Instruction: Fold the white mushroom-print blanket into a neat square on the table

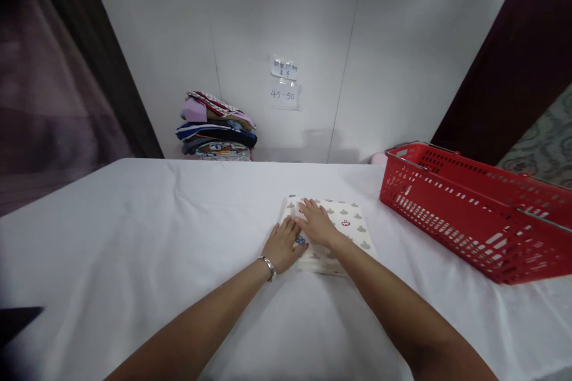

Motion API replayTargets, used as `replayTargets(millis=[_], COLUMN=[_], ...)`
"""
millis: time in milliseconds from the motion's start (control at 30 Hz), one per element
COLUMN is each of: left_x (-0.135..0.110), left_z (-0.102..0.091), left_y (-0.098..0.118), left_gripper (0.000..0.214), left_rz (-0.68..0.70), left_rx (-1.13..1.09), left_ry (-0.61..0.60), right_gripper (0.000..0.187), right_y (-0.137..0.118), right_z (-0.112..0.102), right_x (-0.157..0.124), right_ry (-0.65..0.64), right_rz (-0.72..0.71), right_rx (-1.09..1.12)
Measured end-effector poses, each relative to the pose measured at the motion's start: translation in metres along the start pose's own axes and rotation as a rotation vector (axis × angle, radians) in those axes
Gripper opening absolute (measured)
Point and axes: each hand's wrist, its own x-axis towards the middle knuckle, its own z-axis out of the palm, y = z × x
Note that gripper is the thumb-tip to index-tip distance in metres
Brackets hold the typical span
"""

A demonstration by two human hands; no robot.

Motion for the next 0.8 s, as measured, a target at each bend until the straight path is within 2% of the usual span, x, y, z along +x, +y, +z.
replayTargets(millis=[100, 233, 367, 567, 667, 800], left_x=[-0.002, -0.003, -0.003, -0.003, -0.003, -0.004], left_z=[-0.002, -0.001, 0.002, 0.004, 0.004, 0.005], left_y=[0.0, 0.0, 0.0, -0.002, -0.002, -0.003], left_gripper=[0.063, 0.059, 0.058, 0.058, 0.057, 0.057], left_rz=[0.017, 0.007, 0.009, -0.02, -0.026, -0.027], left_rx=[0.009, 0.008, 0.001, -0.018, -0.034, -0.03], left_ry=[0.02, 0.041, 0.056, 0.034, 0.017, -0.001], right_gripper=[0.058, 0.059, 0.06, 0.065, 0.066, 0.064], right_y=[-0.008, -0.006, -0.002, 0.016, 0.038, 0.058], right_z=[0.013, 0.035, 0.039, 0.015, 0.011, 0.021], right_x=[0.045, 0.066, 0.064, 0.057, 0.041, 0.024], right_ry=[-0.055, -0.12, -0.132, -0.189, -0.118, -0.029], right_rz=[-0.003, -0.002, -0.013, -0.037, 0.006, 0.049], right_rx=[-0.023, -0.021, -0.014, -0.001, -0.097, -0.199])
